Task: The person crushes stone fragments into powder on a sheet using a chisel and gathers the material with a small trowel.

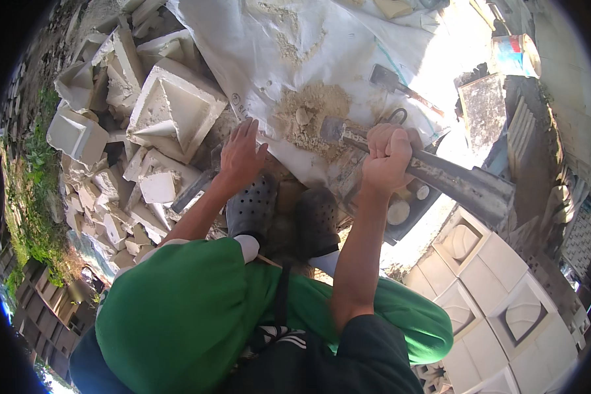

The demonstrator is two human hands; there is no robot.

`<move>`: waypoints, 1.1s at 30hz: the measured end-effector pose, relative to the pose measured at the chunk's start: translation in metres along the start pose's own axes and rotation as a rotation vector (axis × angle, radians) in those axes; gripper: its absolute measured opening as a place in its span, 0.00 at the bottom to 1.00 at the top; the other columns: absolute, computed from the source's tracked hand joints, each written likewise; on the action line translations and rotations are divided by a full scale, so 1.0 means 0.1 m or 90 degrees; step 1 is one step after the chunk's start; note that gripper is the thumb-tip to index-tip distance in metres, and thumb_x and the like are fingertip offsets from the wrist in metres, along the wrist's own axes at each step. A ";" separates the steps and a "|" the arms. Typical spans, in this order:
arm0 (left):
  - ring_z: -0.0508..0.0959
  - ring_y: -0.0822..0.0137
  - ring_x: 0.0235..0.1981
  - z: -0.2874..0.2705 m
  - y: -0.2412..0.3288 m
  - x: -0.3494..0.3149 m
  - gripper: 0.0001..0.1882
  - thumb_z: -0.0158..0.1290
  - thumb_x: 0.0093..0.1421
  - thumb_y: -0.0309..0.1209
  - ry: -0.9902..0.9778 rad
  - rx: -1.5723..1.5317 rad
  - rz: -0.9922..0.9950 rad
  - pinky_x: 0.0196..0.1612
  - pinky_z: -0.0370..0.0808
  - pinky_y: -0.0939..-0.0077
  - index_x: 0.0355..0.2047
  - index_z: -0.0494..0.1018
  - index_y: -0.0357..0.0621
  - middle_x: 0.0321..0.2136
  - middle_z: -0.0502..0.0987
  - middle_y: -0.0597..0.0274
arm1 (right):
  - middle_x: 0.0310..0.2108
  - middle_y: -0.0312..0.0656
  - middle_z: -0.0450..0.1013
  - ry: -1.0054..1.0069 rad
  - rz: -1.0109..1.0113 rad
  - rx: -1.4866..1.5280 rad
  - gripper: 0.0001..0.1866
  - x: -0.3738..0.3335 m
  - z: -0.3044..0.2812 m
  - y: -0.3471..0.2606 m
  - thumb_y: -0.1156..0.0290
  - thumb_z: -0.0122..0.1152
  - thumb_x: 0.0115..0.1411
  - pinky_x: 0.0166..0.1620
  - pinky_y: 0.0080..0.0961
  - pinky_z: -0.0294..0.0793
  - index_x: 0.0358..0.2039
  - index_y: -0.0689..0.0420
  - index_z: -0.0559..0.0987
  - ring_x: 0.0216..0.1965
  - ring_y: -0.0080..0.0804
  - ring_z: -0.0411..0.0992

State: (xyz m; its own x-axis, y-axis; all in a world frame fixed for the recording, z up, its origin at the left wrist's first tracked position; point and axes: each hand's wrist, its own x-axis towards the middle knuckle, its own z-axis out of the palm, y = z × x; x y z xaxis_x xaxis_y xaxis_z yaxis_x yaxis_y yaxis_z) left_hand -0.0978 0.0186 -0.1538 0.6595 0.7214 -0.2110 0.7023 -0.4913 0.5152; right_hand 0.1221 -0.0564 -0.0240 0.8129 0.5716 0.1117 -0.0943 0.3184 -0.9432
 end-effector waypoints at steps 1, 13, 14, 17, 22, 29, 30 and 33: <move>0.63 0.49 0.57 -0.18 -0.06 -0.11 0.30 0.51 0.56 0.37 -0.023 -0.013 -0.088 0.59 0.60 0.58 0.56 0.61 0.34 0.55 0.64 0.45 | 0.08 0.32 0.47 0.001 0.003 0.000 0.16 0.03 0.05 -0.09 0.74 0.40 0.53 0.17 0.23 0.49 0.12 0.51 0.52 0.11 0.21 0.43; 0.70 0.53 0.49 -0.79 -0.50 -1.18 0.23 0.56 0.51 0.31 -0.162 0.178 -0.206 0.47 0.66 0.53 0.48 0.67 0.45 0.45 0.70 0.54 | 0.11 0.31 0.51 0.011 0.080 0.047 0.16 -0.21 0.16 0.79 0.77 0.44 0.56 0.18 0.21 0.51 0.14 0.52 0.54 0.13 0.19 0.49; 0.70 0.53 0.48 -0.78 -0.51 -1.17 0.21 0.56 0.52 0.30 -0.177 0.185 -0.206 0.47 0.66 0.54 0.47 0.67 0.44 0.45 0.70 0.53 | 0.11 0.31 0.51 0.020 0.085 0.057 0.16 -0.20 0.13 0.78 0.77 0.44 0.57 0.19 0.21 0.52 0.14 0.52 0.54 0.13 0.19 0.49; 0.70 0.51 0.49 -0.81 -0.50 -1.13 0.18 0.54 0.53 0.29 -0.224 0.222 -0.201 0.46 0.68 0.54 0.45 0.67 0.43 0.45 0.69 0.49 | 0.11 0.31 0.52 0.038 0.088 0.069 0.17 -0.23 0.03 0.76 0.77 0.45 0.57 0.20 0.22 0.54 0.14 0.52 0.55 0.13 0.20 0.50; 0.74 0.44 0.43 -1.06 -0.31 -1.17 0.19 0.49 0.58 0.37 -0.249 0.086 -0.259 0.44 0.70 0.53 0.47 0.66 0.40 0.40 0.73 0.42 | 0.11 0.31 0.53 0.052 0.056 0.087 0.17 -0.28 -0.12 0.80 0.77 0.46 0.58 0.22 0.23 0.57 0.14 0.52 0.55 0.13 0.21 0.51; 0.75 0.43 0.38 -1.58 0.03 -1.17 0.18 0.46 0.60 0.39 -0.182 -0.023 -0.247 0.42 0.70 0.54 0.45 0.67 0.39 0.31 0.76 0.39 | 0.12 0.32 0.55 0.070 0.043 0.092 0.17 -0.38 -0.21 0.77 0.77 0.47 0.60 0.26 0.23 0.61 0.15 0.53 0.57 0.16 0.20 0.55; 0.76 0.45 0.36 -1.55 0.01 -1.22 0.17 0.47 0.60 0.36 -0.116 -0.019 -0.213 0.41 0.70 0.56 0.46 0.66 0.40 0.31 0.76 0.43 | 0.12 0.32 0.56 0.072 0.048 0.088 0.17 -0.40 -0.22 0.75 0.76 0.47 0.60 0.27 0.24 0.63 0.15 0.54 0.57 0.16 0.21 0.55; 0.76 0.48 0.33 -1.41 -0.07 -1.18 0.19 0.49 0.59 0.33 -0.108 -0.235 -0.281 0.41 0.71 0.58 0.49 0.61 0.40 0.36 0.74 0.44 | 0.13 0.33 0.56 0.117 0.081 0.084 0.16 -0.45 -0.24 0.66 0.75 0.47 0.59 0.31 0.27 0.66 0.15 0.54 0.58 0.17 0.23 0.57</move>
State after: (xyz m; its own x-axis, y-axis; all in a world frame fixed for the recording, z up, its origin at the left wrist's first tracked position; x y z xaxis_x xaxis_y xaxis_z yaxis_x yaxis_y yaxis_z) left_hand -0.2179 0.0056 -0.0153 0.3812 0.7157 -0.5853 0.8005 0.0612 0.5962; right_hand 0.0934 -0.0791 -0.0984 0.8794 0.4701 -0.0747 -0.2664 0.3559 -0.8957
